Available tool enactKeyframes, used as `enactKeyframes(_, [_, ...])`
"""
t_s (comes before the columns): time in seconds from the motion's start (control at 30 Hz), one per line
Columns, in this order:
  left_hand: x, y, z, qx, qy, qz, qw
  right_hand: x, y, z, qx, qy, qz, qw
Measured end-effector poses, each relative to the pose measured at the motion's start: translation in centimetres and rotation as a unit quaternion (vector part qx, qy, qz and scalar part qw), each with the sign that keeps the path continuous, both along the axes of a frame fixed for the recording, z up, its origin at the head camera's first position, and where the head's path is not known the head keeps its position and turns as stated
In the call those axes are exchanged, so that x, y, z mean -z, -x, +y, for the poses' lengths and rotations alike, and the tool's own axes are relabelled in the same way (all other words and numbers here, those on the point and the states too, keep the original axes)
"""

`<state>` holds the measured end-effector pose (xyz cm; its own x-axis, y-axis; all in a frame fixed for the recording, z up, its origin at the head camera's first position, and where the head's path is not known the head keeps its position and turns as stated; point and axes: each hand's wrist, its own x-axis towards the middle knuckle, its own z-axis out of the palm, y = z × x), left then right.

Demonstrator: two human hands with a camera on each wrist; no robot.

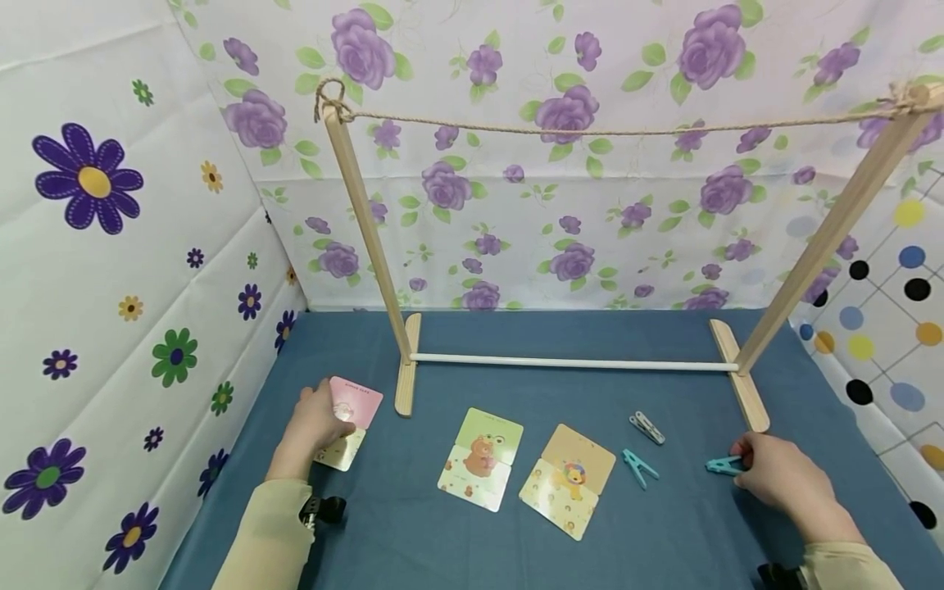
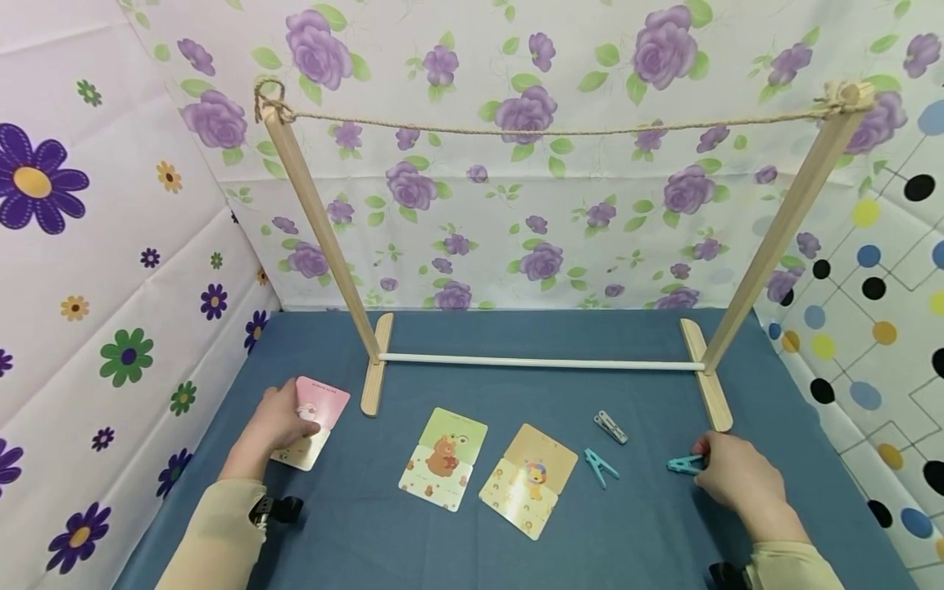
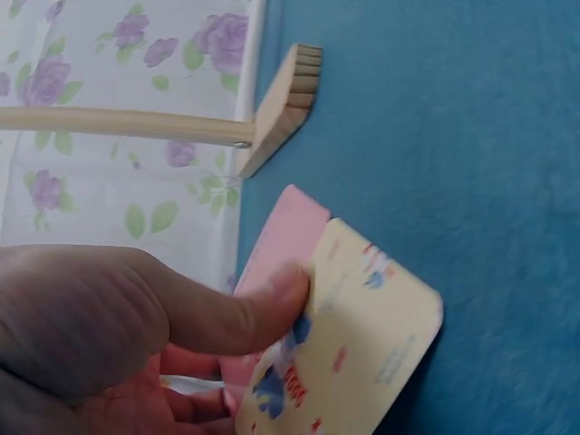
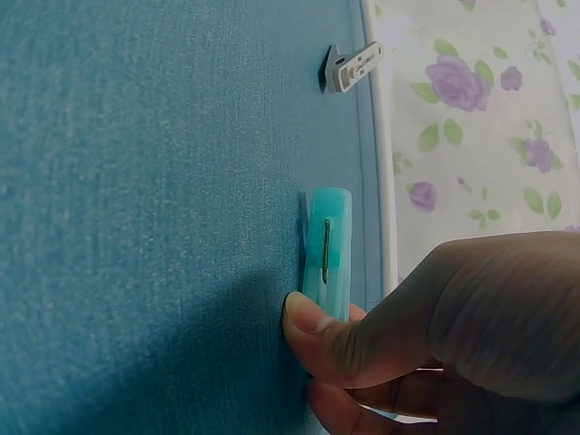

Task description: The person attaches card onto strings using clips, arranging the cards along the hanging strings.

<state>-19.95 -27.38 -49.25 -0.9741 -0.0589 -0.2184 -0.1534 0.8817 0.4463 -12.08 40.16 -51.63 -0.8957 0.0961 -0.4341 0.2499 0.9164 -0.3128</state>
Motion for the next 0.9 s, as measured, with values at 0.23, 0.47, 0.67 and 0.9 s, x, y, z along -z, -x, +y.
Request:
enactKeyframes(0.23, [-0.8,0.2,-1.3,0.041,0.012,0.015,0.9990,-0.1,0.1,0.0,0.001,0.003,0.001,1.000])
enactKeyframes(0.47, [-0.9,-0.1,-2.3,0.011,-0.035,0.015,0.9992,0.1,-0.1,0.1,0.000,0.010,0.009,1.000])
enactKeyframes(0.67, [-1.0,-0.4,-3.0,0.001,-0.040,0.003,0.9992,0.1,-0.1,0.1,0.001,0.007,0.012,1.000])
enactKeyframes(0.9, [-0.4,-0.9,-3.7,-0.018,-0.059,-0.013,0.9980,0.0,-0.3,0.2,-0.013,0.005,0.016,1.000])
